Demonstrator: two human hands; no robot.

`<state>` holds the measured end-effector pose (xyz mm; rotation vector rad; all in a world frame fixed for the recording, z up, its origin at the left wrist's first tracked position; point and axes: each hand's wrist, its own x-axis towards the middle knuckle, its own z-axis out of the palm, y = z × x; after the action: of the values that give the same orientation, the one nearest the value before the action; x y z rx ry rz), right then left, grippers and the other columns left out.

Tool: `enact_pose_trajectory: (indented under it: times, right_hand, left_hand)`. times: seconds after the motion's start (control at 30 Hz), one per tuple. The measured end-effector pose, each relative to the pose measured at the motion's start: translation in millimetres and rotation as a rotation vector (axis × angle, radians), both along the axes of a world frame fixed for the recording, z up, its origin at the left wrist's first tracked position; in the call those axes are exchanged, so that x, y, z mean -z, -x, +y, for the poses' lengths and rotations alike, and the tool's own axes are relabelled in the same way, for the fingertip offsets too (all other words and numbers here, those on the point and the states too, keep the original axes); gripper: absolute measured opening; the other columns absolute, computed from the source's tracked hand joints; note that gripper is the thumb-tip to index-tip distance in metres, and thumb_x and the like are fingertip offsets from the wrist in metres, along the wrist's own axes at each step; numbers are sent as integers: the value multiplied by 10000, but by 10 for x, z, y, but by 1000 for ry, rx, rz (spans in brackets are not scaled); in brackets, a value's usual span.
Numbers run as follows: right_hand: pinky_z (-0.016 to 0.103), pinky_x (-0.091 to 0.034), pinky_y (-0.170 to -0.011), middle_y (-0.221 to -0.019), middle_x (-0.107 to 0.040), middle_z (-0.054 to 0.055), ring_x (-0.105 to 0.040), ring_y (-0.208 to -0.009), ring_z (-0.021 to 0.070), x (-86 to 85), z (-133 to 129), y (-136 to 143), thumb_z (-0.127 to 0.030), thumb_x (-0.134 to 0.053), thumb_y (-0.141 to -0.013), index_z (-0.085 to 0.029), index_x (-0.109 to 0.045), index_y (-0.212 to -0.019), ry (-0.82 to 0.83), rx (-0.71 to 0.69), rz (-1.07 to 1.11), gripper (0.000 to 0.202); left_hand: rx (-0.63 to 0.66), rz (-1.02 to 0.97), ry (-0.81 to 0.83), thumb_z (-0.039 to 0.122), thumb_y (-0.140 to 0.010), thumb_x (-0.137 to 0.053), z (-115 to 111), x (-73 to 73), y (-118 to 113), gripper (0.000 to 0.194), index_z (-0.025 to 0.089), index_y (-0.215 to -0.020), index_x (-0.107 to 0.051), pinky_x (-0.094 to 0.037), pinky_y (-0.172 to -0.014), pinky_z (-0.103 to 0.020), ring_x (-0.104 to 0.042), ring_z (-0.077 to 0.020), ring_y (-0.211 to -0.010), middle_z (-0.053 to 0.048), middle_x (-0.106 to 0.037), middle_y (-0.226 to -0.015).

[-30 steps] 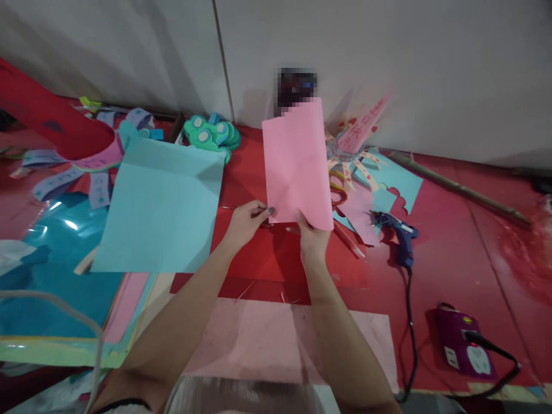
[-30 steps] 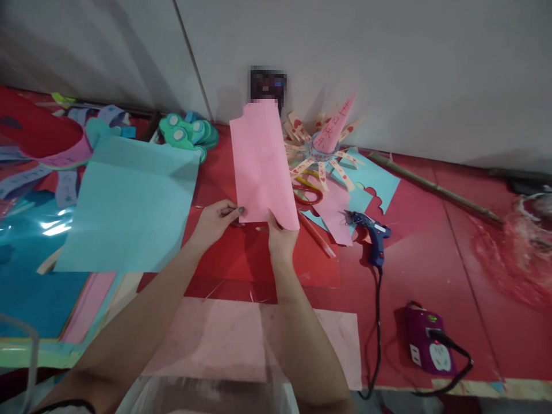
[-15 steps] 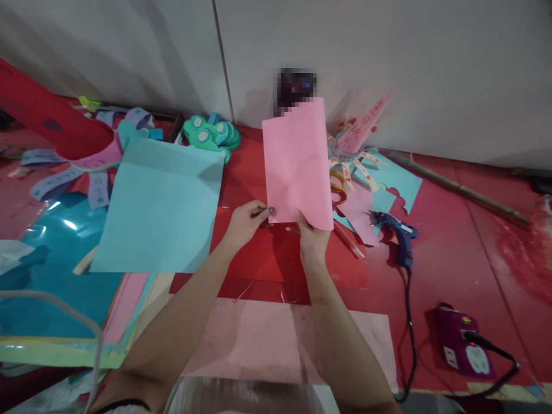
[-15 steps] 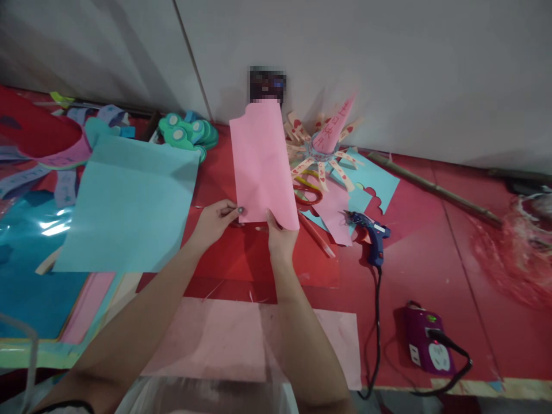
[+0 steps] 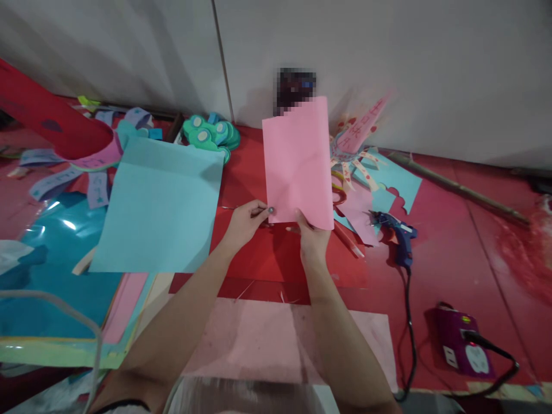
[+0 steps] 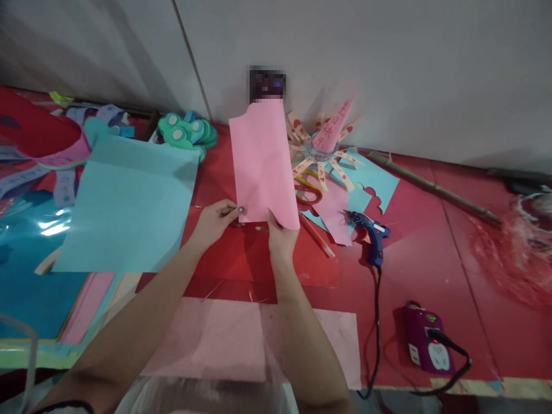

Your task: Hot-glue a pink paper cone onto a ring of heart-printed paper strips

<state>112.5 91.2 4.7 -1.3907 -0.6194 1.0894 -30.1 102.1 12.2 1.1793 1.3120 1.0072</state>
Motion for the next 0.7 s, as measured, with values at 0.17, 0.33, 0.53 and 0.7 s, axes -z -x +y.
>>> enact_pose_trajectory:
  times: [0.17, 0.33, 0.53, 0.7]
  right_hand:
    - [261, -571, -538, -1097, -600, 102, -611, -792, 164, -5, 6, 7, -367, -727, -576, -115, -513, -1173, 2, 12, 14, 682]
    - [245, -568, -527, -1104, -601, 101, -614, -812, 169, -25, 6, 4, -364, -726, -577, -118, -513, -1171, -1, 17, 9, 678]
    - [231, -560, -515, -1091, -607, 100, -612, -804, 159, -36, 5, 11, -339, -726, -579, -115, -526, -1151, -17, 27, 23, 647]
    - [228, -554, -504, -1058, -617, 98, -606, -784, 153, -34, 7, 15, -326, -733, -565, -105, -527, -1144, -19, 38, 40, 653]
  left_hand:
    - [2, 26, -9, 368, -745, -600, -2, -10, -2, 216, 159, -731, -547, -491, -584, -193, -582, -81, -557, 16, -598, -640]
    - [14, 22, -16, 369, -749, -593, -6, -19, -8, 210, 164, -783, -559, -492, -574, -192, -578, -80, -551, 29, -584, -635]
    - [0, 6, -8, 374, -762, -584, -6, 9, 3, 209, 166, -762, -565, -497, -559, -180, -584, -77, -549, 28, -584, -622]
    - [-5, 18, -6, 356, -766, -584, -6, 2, 8, 196, 163, -737, -564, -491, -545, -169, -581, -73, -540, 31, -582, -597]
